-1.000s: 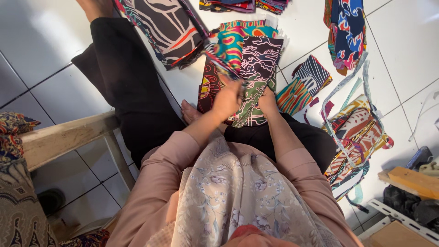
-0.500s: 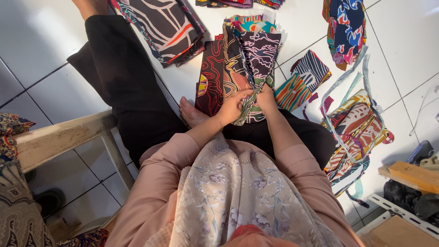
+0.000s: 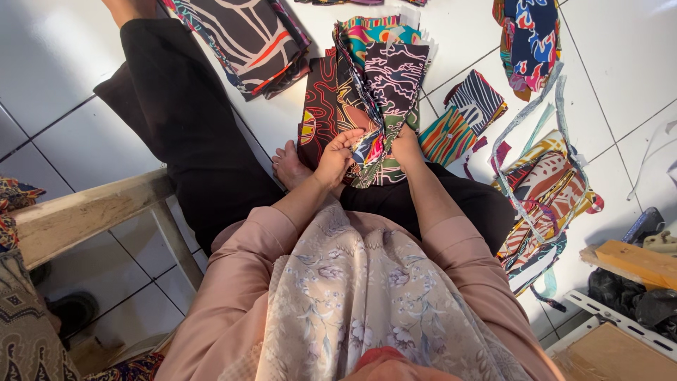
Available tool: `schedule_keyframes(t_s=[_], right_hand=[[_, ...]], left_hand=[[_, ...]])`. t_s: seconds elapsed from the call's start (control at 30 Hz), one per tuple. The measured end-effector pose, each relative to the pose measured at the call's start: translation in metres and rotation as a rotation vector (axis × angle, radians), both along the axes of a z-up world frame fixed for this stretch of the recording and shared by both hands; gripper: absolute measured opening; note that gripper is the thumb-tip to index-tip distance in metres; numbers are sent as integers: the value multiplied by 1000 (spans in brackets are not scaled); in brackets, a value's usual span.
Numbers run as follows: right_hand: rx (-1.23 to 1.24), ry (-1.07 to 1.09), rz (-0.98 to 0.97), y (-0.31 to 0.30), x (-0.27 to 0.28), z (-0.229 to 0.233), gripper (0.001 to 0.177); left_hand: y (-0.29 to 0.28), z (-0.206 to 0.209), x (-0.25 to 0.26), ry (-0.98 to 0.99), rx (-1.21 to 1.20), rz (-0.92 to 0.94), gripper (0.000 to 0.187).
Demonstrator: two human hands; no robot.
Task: The person sits on the floor and folds various colorful patterned fabric pieces by hand. They pick up each piece, fold it into a smaller rectangle, and place it into a growing stack on the floor.
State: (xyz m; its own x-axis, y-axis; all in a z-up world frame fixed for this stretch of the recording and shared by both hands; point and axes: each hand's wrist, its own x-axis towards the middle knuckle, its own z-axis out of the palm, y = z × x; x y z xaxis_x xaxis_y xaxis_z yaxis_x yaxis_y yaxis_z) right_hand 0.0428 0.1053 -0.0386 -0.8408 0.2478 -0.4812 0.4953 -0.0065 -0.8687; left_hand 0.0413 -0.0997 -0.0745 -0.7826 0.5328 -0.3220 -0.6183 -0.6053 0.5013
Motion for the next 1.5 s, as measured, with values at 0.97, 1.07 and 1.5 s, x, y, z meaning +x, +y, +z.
schedule_keyframes(t_s=[0.97,1.07,1.5], right_hand=[[48,-68,26,0,1,-6,48],[38,-87,15,1,2,-7,50],[895,-12,127,-7,-3,44,49]], left_hand=[[-50,45,-3,660,-1389,-29,26],[-82,53,-10,567,-1726,-234,36],[-125,32,6,538,-714,-130,74]])
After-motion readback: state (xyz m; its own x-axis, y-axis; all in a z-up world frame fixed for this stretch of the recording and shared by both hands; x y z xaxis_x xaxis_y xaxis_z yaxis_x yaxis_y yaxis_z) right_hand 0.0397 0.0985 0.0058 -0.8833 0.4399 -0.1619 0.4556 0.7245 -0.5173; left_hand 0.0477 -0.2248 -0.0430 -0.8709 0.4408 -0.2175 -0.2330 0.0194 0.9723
